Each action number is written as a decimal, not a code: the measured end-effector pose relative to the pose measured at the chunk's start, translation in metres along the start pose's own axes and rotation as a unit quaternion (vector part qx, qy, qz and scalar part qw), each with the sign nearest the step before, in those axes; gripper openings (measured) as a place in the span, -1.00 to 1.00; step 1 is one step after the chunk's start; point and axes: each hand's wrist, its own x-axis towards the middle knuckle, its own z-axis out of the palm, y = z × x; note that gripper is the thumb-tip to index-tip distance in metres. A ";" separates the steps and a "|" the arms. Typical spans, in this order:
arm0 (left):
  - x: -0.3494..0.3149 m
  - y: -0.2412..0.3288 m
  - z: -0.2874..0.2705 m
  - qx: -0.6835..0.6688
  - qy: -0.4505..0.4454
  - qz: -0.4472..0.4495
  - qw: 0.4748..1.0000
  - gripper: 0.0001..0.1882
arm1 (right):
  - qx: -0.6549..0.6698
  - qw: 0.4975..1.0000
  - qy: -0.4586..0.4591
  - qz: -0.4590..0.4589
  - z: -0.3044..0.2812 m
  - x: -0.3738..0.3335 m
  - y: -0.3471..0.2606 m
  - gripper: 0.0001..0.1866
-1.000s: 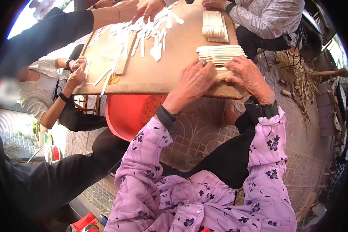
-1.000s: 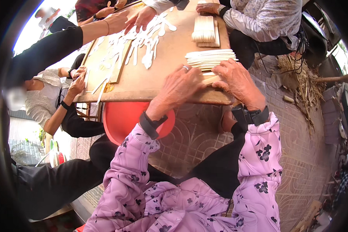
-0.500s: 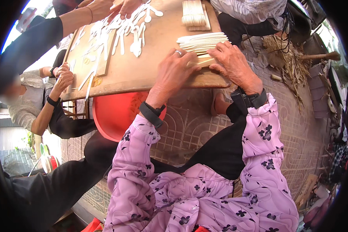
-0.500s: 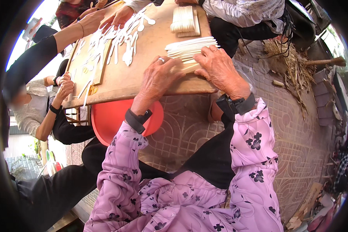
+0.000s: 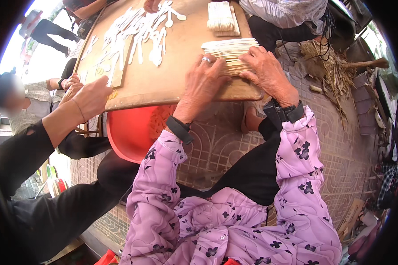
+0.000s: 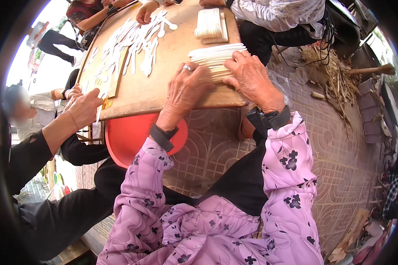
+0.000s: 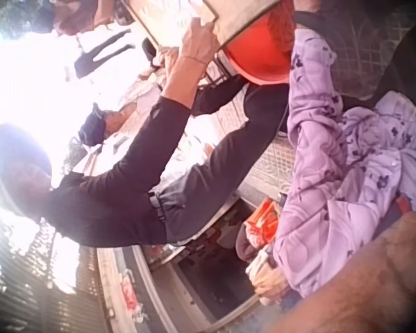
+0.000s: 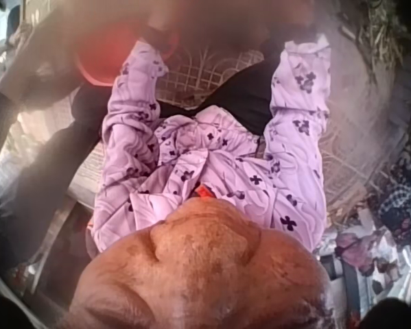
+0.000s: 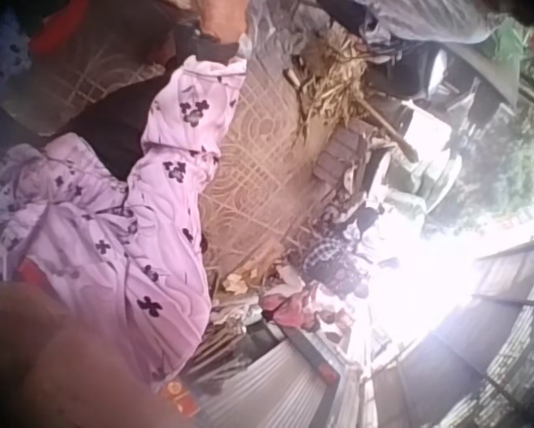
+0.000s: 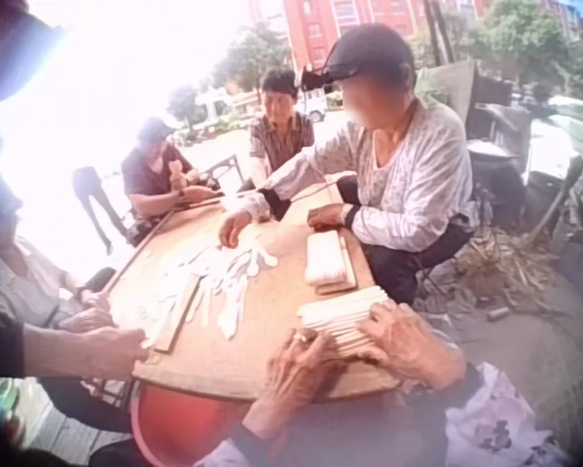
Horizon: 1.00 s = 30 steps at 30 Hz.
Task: Sorting, stacking, and bundling wooden spoons into groups using rubber bands at an outdoor table.
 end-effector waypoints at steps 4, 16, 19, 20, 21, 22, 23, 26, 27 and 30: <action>-0.001 0.000 -0.003 -0.009 -0.006 -0.005 1.000 -0.65 | -0.004 0.999 -0.043 0.017 -0.005 0.001 -0.003 -0.61; -0.007 -0.003 0.002 -0.001 0.014 0.012 1.000 -0.64 | 0.016 0.999 -0.031 0.011 -0.005 0.003 -0.003 -0.62; -0.004 -0.001 0.005 -0.003 0.003 0.013 1.000 -0.64 | 0.032 0.999 -0.041 0.010 -0.007 0.002 0.000 -0.60; -0.006 -0.001 0.003 -0.016 0.007 0.022 1.000 -0.64 | 0.033 0.998 -0.046 0.016 -0.007 0.004 -0.001 -0.58; -0.007 0.000 0.003 -0.009 0.008 0.014 1.000 -0.64 | 0.019 0.999 -0.040 0.008 -0.010 0.006 -0.003 -0.57; -0.008 0.000 0.001 -0.015 0.009 0.009 1.000 -0.63 | 0.024 0.999 -0.041 0.000 -0.011 0.008 -0.007 -0.57; -0.009 0.001 -0.001 -0.021 0.010 0.004 1.000 -0.63 | 0.029 0.998 -0.050 0.002 -0.012 0.009 -0.011 -0.56; -0.011 0.004 0.000 -0.007 0.016 -0.007 1.000 -0.62 | 0.031 0.999 -0.044 -0.003 -0.013 0.013 -0.014 -0.57; -0.012 0.006 -0.002 -0.012 0.013 -0.012 1.000 -0.60 | 0.042 0.998 -0.043 -0.003 -0.014 0.015 -0.016 -0.58; -0.012 0.012 -0.006 -0.026 0.005 -0.020 0.999 -0.59 | 0.066 0.996 -0.055 -0.003 -0.020 0.019 -0.020 -0.58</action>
